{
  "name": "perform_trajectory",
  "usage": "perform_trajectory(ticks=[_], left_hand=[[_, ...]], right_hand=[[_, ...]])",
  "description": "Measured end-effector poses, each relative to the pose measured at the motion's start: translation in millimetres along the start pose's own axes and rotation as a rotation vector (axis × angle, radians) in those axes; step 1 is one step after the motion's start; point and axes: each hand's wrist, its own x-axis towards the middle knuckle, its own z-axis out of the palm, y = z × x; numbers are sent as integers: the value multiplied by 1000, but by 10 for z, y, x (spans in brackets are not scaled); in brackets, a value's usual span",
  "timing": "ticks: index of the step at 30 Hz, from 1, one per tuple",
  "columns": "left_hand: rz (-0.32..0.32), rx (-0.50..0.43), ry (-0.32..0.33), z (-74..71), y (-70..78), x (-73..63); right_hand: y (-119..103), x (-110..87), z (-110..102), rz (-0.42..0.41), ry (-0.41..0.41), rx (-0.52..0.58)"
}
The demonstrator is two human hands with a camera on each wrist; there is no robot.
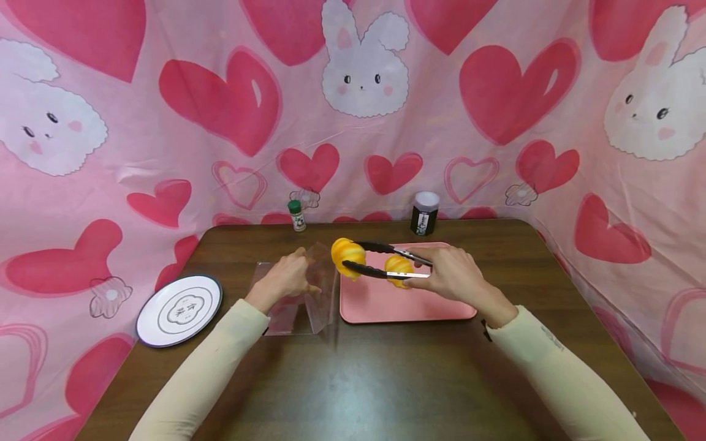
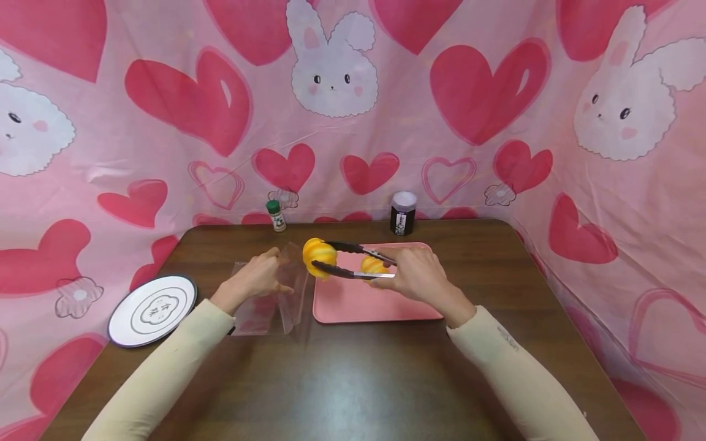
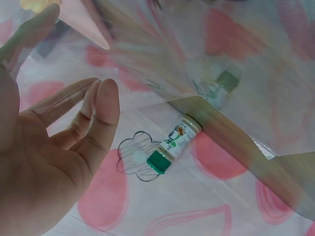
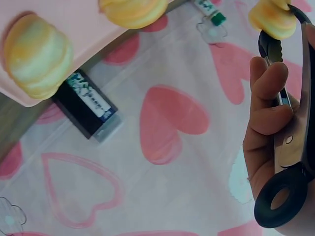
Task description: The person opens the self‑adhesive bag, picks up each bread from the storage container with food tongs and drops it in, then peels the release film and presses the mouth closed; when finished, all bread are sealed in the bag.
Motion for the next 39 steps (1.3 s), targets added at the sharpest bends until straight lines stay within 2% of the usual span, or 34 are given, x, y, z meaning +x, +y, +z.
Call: perform_trajectory(ticks=[5,12,19,29,34,39], left_hand=[[-6,12,-9,3,11,9],[55,52,27,1,25,18],[112,93,56,-18,13,7],[15,-40,-22,-38,41,-4],[18,-47,-5,-42,40,-9],[-12,-57,-37,-51,39,-12]], right_hand=[[-120,-30,-31,-18,-33,-5],[-164,0,25,-90,-45,-67],[-122,21,54,-57,-82,-88],[-125,13,65,-52,-99,-103],[-145,23,61,-60,-99,-131],[-183,41,50,-98,-73,-166]])
